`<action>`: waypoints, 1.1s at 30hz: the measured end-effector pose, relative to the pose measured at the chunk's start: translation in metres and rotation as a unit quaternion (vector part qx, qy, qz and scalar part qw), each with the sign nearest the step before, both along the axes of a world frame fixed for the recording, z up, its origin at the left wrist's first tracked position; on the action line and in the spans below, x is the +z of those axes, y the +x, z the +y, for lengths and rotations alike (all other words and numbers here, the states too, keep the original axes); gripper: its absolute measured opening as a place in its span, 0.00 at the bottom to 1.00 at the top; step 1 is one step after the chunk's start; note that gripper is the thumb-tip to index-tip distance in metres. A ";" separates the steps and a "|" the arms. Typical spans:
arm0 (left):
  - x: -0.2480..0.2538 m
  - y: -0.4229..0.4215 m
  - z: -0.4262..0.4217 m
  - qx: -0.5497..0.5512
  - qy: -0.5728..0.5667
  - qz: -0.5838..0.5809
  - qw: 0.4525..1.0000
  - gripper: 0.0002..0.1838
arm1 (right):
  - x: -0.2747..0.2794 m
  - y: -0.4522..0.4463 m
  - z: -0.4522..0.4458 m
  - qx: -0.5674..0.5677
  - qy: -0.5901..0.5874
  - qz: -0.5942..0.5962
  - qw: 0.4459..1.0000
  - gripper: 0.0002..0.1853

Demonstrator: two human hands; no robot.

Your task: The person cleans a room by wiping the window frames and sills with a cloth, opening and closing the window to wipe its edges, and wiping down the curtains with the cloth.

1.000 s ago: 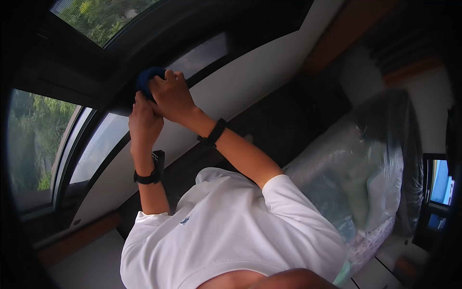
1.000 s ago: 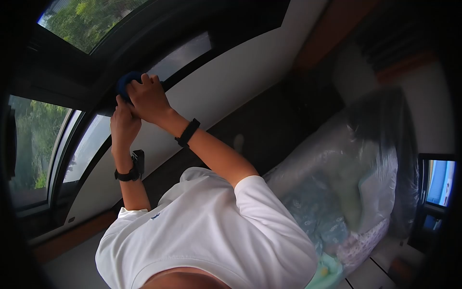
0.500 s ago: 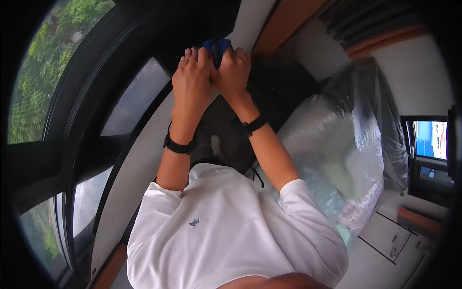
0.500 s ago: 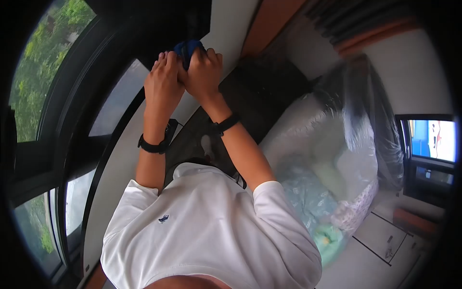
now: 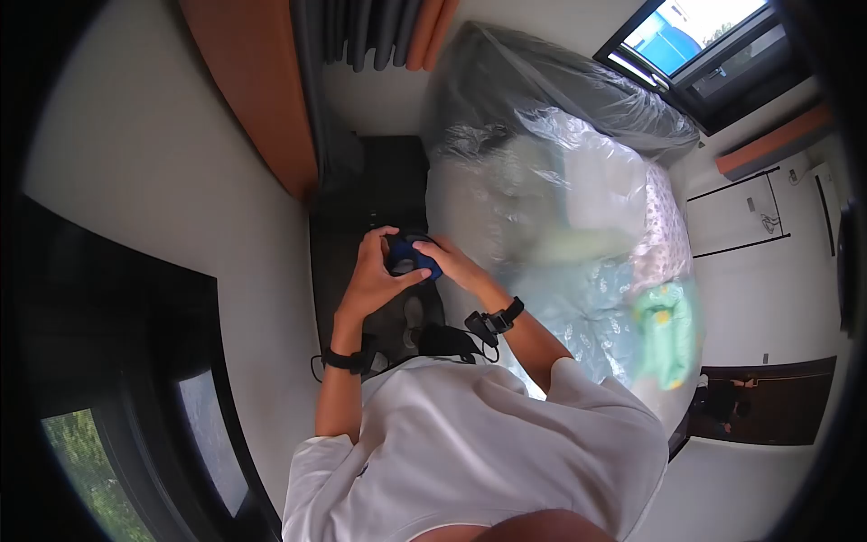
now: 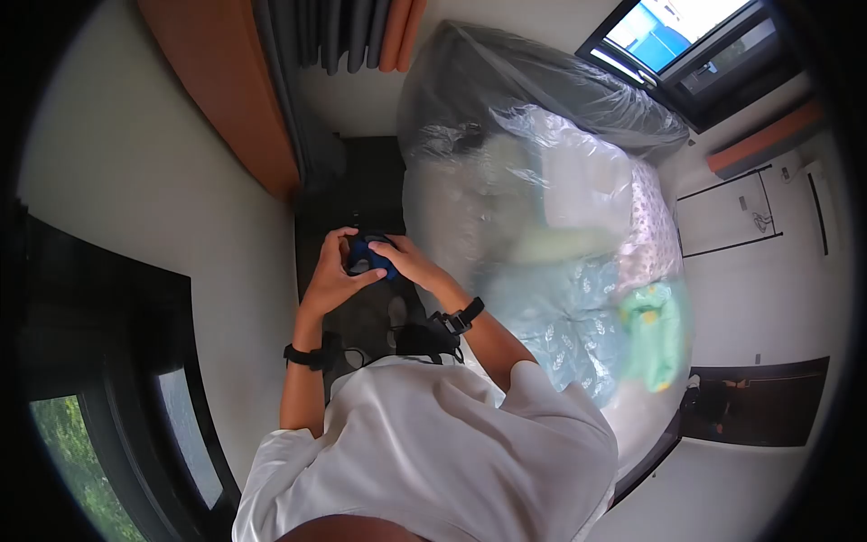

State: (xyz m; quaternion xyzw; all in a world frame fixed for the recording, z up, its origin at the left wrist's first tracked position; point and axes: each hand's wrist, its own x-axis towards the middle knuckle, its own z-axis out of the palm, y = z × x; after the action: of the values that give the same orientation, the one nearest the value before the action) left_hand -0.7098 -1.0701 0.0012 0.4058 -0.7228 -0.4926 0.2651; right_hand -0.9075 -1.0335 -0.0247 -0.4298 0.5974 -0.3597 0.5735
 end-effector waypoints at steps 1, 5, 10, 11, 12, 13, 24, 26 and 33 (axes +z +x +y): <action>-0.005 -0.012 -0.003 -0.007 -0.079 0.010 0.997 0.46 | 0.000 -0.011 0.003 0.009 0.009 -0.056 0.998 0.29; 0.004 -0.051 -0.042 -0.088 -0.020 0.171 0.981 0.35 | 0.005 -0.028 -0.015 0.048 -0.016 -0.253 0.966 0.30; -0.034 -0.118 -0.122 0.021 0.060 0.212 0.975 0.08 | -0.023 -0.036 -0.103 -0.120 -0.150 -0.135 0.972 0.27; -0.033 -0.139 -0.132 0.062 0.054 0.239 0.968 0.07 | -0.018 -0.045 -0.115 -0.186 -0.147 -0.135 0.962 0.27; -0.029 -0.156 -0.142 0.107 0.048 0.264 0.957 0.07 | -0.014 -0.056 -0.124 -0.247 -0.142 -0.135 0.949 0.27; -0.028 -0.173 -0.148 0.100 0.055 0.255 0.960 0.07 | -0.012 -0.068 -0.128 -0.258 -0.136 -0.141 0.946 0.27; -0.019 -0.328 -0.159 -0.342 -0.435 0.117 0.824 0.22 | -0.015 -0.236 -0.047 -0.425 -0.120 -0.415 0.796 0.23; -0.042 -0.338 -0.179 -0.325 -0.335 0.062 0.882 0.22 | 0.000 -0.258 -0.030 -0.451 -0.140 -0.352 0.808 0.25; -0.158 -0.344 -0.325 -0.382 0.146 -0.446 0.796 0.33 | 0.019 -0.306 0.020 -0.586 -0.226 -0.306 0.715 0.30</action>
State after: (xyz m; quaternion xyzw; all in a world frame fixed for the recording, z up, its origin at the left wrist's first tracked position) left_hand -1.0541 -1.3955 -0.1569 0.3053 -0.7765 -0.4179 -0.3596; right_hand -1.2130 -1.0135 -0.0060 0.0228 0.4226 -0.8601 0.2848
